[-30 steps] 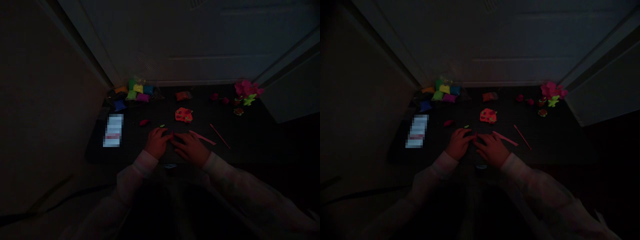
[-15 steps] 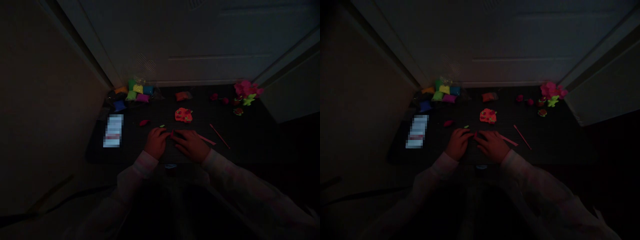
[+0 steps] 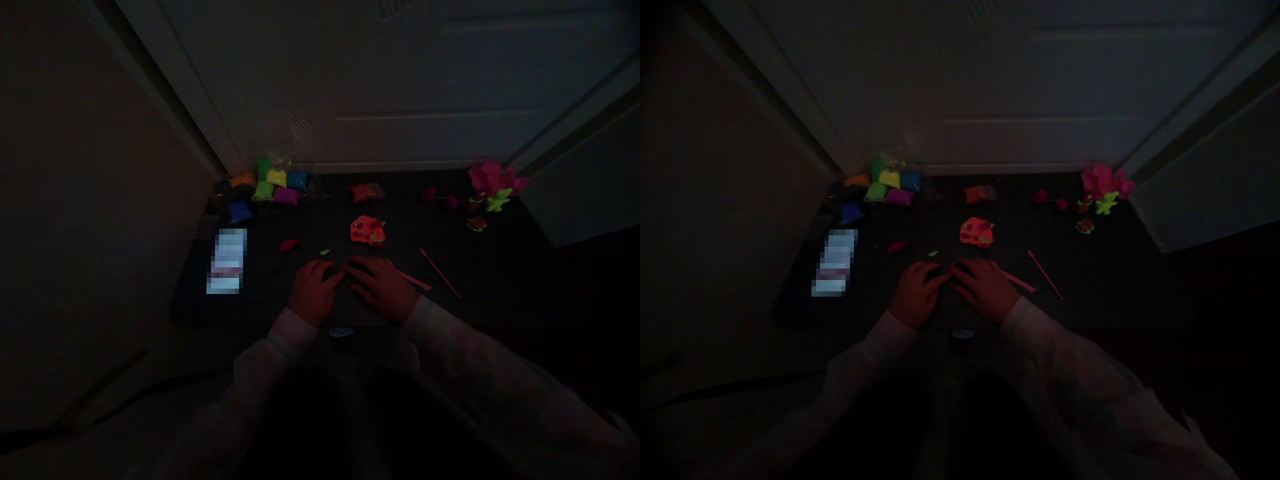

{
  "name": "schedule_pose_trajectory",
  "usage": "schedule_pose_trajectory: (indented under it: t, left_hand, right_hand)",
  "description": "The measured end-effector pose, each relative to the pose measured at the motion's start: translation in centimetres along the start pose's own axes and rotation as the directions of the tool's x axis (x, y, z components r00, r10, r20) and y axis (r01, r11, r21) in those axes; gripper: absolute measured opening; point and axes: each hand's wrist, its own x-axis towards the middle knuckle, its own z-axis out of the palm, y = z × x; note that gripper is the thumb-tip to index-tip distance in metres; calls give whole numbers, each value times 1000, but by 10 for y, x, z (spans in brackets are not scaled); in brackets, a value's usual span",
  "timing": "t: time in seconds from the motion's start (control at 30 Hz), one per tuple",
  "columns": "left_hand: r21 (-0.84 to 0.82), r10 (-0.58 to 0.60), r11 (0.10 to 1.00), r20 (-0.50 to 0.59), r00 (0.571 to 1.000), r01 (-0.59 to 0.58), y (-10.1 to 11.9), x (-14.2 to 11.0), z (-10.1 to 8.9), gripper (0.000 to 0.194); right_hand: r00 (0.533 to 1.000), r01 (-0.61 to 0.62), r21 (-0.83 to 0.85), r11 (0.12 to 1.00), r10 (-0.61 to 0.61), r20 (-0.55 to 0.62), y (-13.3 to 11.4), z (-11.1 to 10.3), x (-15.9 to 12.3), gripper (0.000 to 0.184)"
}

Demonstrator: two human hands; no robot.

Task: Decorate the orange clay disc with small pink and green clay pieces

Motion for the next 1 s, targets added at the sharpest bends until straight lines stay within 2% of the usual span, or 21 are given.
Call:
schedule_pose_trajectory:
  t: [0.3, 0.63, 1.0]
  left_hand:
    - [64, 8, 998, 21, 1000, -10, 2, 9, -2, 35]
    - [181, 3, 983, 26, 1000, -8, 9, 20, 0, 33]
    - [277, 2, 961, 54, 999, -17, 9, 38, 2, 36]
  right_hand:
    - [985, -82, 86, 993, 93, -144, 4, 4, -8, 35]
    - [939, -158, 194, 968, 208, -275, -1, -13, -35, 31]
    - [915, -202, 243, 949, 271, -300, -9, -16, -71, 31]
